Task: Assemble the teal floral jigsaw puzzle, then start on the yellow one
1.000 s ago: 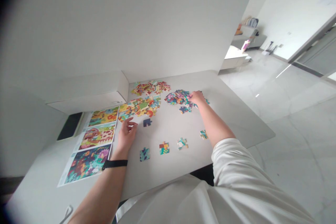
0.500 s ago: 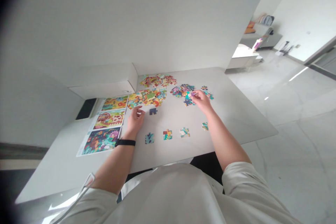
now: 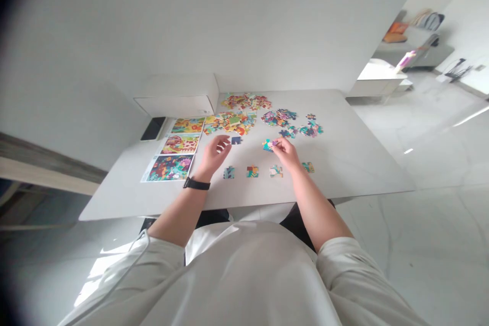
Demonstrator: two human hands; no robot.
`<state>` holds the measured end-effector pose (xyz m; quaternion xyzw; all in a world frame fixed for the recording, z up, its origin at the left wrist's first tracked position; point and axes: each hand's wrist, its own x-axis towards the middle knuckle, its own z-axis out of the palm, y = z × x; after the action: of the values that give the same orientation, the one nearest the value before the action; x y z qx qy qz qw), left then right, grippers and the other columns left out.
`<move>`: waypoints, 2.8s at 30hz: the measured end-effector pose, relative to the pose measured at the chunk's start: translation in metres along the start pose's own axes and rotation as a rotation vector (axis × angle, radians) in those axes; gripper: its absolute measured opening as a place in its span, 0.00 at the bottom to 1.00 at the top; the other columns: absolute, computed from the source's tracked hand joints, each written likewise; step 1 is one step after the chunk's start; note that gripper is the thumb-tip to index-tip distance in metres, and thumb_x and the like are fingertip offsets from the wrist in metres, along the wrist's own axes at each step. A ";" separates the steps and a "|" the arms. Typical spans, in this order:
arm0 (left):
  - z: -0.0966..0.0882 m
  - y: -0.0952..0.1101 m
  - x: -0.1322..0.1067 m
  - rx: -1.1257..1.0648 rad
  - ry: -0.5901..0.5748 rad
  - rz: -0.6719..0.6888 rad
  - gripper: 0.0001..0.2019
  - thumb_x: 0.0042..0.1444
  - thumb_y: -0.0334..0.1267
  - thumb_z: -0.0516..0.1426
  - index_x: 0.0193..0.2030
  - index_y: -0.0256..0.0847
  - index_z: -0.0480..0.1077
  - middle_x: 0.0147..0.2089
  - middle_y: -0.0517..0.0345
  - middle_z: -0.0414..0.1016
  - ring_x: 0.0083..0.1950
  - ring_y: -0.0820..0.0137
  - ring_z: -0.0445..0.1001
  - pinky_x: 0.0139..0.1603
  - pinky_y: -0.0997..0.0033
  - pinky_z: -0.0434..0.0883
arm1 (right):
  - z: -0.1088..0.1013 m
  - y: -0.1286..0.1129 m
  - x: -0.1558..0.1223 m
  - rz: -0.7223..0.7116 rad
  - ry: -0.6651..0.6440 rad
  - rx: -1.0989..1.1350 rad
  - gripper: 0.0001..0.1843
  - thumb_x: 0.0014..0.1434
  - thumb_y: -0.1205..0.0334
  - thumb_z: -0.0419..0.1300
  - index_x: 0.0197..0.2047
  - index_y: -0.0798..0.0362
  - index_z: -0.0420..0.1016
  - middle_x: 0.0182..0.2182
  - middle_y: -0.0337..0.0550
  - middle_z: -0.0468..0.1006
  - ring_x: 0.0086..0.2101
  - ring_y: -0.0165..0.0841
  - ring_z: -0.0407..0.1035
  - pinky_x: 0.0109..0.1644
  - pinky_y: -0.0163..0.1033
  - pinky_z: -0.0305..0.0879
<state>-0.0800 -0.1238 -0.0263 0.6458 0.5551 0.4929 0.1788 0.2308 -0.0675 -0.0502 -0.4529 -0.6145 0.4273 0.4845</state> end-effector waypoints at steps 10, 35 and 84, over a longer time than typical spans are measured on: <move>0.025 0.015 -0.043 0.318 -0.412 0.360 0.10 0.66 0.41 0.65 0.52 0.45 0.81 0.50 0.50 0.85 0.54 0.58 0.81 0.61 0.54 0.74 | 0.001 -0.003 -0.002 -0.037 -0.022 -0.067 0.26 0.58 0.30 0.65 0.37 0.46 0.72 0.30 0.39 0.79 0.34 0.37 0.73 0.42 0.42 0.70; 0.030 0.022 -0.047 0.397 -0.532 0.444 0.13 0.67 0.42 0.66 0.57 0.50 0.84 0.54 0.51 0.84 0.55 0.58 0.80 0.61 0.55 0.71 | 0.005 -0.043 -0.032 0.045 -0.465 -0.657 0.05 0.59 0.65 0.70 0.37 0.44 0.84 0.24 0.32 0.83 0.25 0.32 0.73 0.34 0.38 0.63; 0.020 0.019 -0.044 0.356 -0.556 0.380 0.13 0.62 0.41 0.67 0.52 0.54 0.87 0.53 0.52 0.83 0.55 0.57 0.79 0.65 0.50 0.68 | -0.048 -0.019 -0.062 -0.367 -0.453 -0.759 0.18 0.62 0.66 0.68 0.55 0.46 0.84 0.54 0.48 0.87 0.54 0.48 0.79 0.64 0.54 0.73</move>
<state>-0.0487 -0.1629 -0.0403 0.8672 0.4327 0.2192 0.1128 0.2828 -0.1281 -0.0372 -0.3775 -0.8870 0.1679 0.2063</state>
